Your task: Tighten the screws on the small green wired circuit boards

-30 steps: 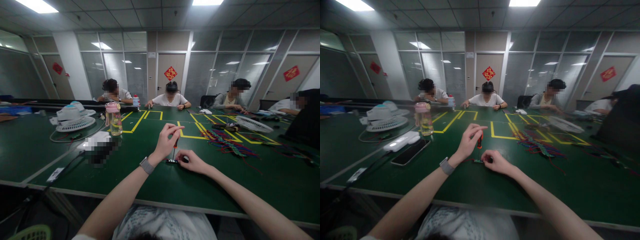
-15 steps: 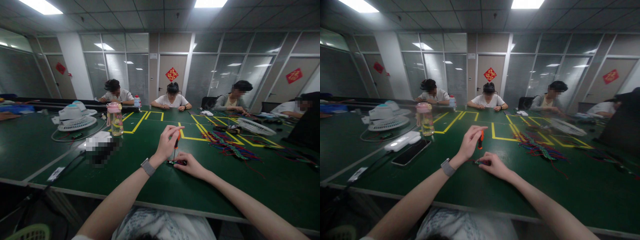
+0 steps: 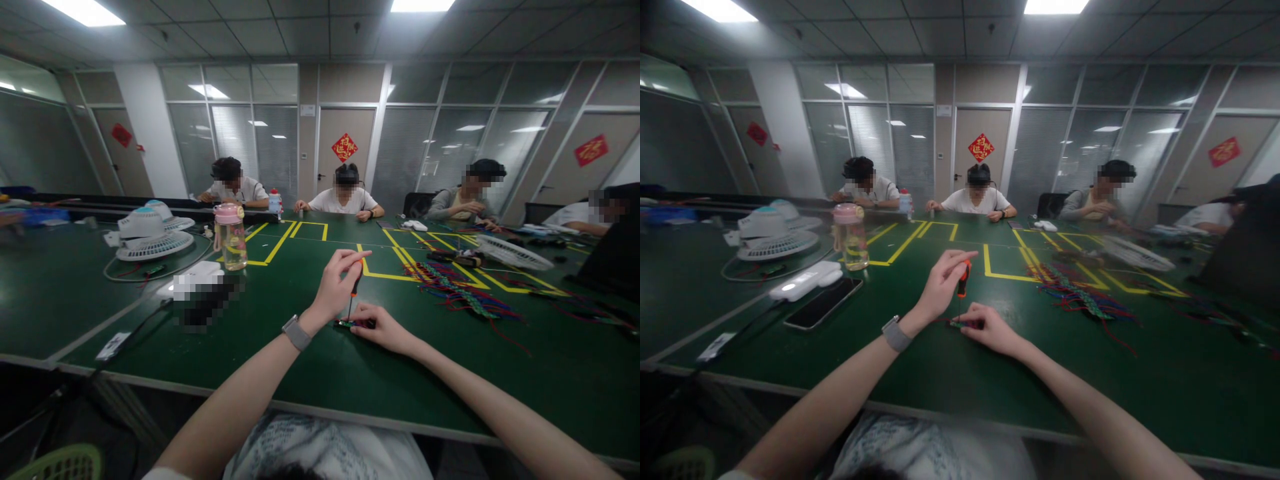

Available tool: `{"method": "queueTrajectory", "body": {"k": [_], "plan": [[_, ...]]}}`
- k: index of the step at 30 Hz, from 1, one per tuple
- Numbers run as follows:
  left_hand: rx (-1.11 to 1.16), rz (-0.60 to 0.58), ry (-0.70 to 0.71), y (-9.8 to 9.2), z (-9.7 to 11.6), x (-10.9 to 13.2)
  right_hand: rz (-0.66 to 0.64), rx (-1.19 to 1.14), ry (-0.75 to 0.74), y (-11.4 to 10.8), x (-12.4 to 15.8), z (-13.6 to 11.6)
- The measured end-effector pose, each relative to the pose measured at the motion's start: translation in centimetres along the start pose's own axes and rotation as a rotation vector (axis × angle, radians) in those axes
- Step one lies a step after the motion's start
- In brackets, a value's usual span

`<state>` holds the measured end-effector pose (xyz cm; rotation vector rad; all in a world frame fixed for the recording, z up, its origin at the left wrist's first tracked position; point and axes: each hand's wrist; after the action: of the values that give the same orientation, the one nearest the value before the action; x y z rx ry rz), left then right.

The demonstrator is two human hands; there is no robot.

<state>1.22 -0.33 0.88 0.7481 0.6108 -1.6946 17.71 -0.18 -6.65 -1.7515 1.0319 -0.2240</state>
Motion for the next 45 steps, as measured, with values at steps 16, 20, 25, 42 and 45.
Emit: {"method": "queueTrajectory", "body": {"k": [16, 20, 25, 42, 45], "plan": [[0.101, -0.013, -0.018, 0.17, 0.14, -0.02, -0.006, 0.008, -0.003, -0.28, 0.06, -0.06], [-0.057, 0.034, 0.048, 0.09, 0.47, 0.01, -0.013, -0.007, 0.006, -0.43, 0.06, -0.12], [-0.028, -0.017, 0.03, 0.07, 0.41, -0.09, -0.021, -0.004, 0.003, -0.59, 0.06, -0.24], [-0.002, 0.005, 0.006, 0.11, 0.1, -0.03, -0.006, 0.009, 0.005, -0.65, 0.12, -0.21], [-0.128, 0.042, 0.05, -0.06, 0.29, -0.05, -0.009, 0.02, 0.002, -0.62, 0.13, -0.13]]}}
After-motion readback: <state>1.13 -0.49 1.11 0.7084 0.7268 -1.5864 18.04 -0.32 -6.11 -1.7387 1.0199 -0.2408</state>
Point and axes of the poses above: each hand's wrist, its own x-axis away from the middle knuckle, its own y-axis out of the palm, z = x × y, and after that the axes turned 15 degrees about x, right-handed
